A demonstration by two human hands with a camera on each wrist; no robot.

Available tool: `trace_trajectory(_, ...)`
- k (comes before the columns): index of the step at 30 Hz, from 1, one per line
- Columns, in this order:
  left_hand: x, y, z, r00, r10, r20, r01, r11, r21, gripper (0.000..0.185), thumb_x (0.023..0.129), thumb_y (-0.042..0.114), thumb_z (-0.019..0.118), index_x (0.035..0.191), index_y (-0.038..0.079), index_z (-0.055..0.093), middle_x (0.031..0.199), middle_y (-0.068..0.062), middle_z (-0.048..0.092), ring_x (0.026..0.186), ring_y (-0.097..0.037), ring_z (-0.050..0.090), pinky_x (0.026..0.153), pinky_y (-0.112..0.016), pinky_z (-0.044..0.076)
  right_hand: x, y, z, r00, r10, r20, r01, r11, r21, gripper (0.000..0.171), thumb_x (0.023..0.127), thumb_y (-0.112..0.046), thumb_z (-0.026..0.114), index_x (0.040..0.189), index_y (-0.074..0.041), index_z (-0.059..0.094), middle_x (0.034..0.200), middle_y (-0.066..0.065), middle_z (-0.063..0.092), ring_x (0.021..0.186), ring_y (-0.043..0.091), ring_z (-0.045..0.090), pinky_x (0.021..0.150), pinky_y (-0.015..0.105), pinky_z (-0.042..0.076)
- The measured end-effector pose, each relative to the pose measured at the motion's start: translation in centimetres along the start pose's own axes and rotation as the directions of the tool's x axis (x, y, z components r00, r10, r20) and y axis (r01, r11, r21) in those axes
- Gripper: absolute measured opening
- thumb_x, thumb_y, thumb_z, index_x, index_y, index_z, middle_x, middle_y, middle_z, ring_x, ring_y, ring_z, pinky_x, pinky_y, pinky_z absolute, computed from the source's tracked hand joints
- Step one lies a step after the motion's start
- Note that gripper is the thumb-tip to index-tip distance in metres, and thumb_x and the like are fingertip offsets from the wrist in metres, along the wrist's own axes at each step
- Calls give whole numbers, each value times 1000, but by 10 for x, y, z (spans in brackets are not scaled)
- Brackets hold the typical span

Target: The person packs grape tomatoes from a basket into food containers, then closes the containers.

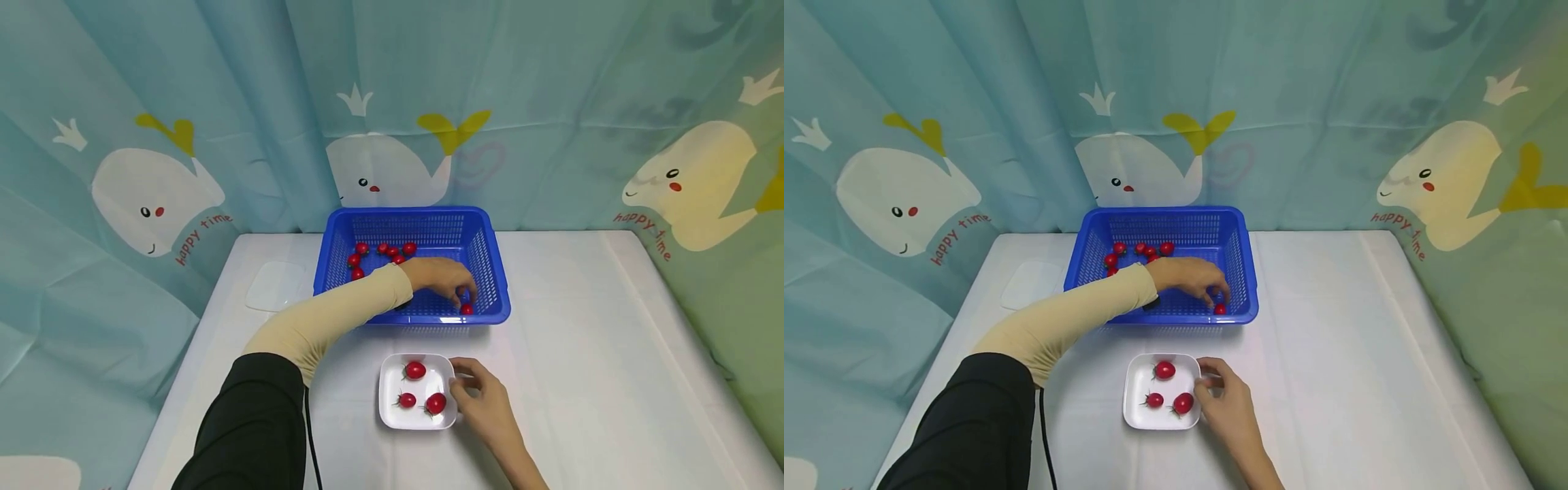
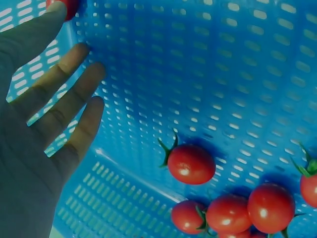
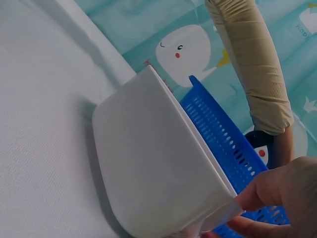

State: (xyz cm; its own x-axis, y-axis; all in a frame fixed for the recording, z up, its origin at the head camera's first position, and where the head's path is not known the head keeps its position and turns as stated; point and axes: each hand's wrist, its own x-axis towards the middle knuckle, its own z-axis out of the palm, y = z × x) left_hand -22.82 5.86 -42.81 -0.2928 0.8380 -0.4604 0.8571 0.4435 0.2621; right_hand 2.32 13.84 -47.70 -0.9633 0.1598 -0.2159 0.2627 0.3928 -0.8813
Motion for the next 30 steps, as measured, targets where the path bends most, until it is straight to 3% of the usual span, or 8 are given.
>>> trace_trajectory(4,1,1,3,1000,16,3,-16,1000,-1,34,99,30,72,133,24,71,116,0,72,104,-13,62,97,-30,52,3,3,3,1000,3,18,-5,997,74,32,93,-6,68,124,-11,71,126,13,72,104,22,70,66,23,60)
trace_trajectory(11,4,1,8,999,25,25,-24,999,-23,31,98,29,74,128,21,74,123,-1,75,113,-14,67,105,-32,53,13,17,6,997,-26,72,13,983,183,30,95,-8,70,125,-10,71,121,12,72,98,17,67,68,25,61)
trace_trajectory(19,2,2,3,1000,19,18,-19,999,36,30,98,32,74,123,16,74,119,-1,75,107,-14,67,98,-30,54,14,35,2,986,-111,126,73,960,269,33,98,-12,71,129,-4,67,113,19,73,91,9,70,72,28,63)
trace_trajectory(23,-5,2,-1,1000,-23,-11,24,992,127,30,99,36,72,121,16,73,119,-1,75,107,-16,67,98,-32,55,14,41,1,984,-132,120,91,949,301,34,99,-13,70,131,-2,66,113,21,73,91,7,71,73,28,63)
trace_trajectory(30,-32,-1,-15,985,-138,-107,157,967,200,24,101,38,68,108,15,74,104,0,75,85,-14,58,84,-33,56,13,43,2,985,-134,113,92,944,317,34,98,-12,71,130,-1,66,113,23,73,90,7,71,72,29,63)
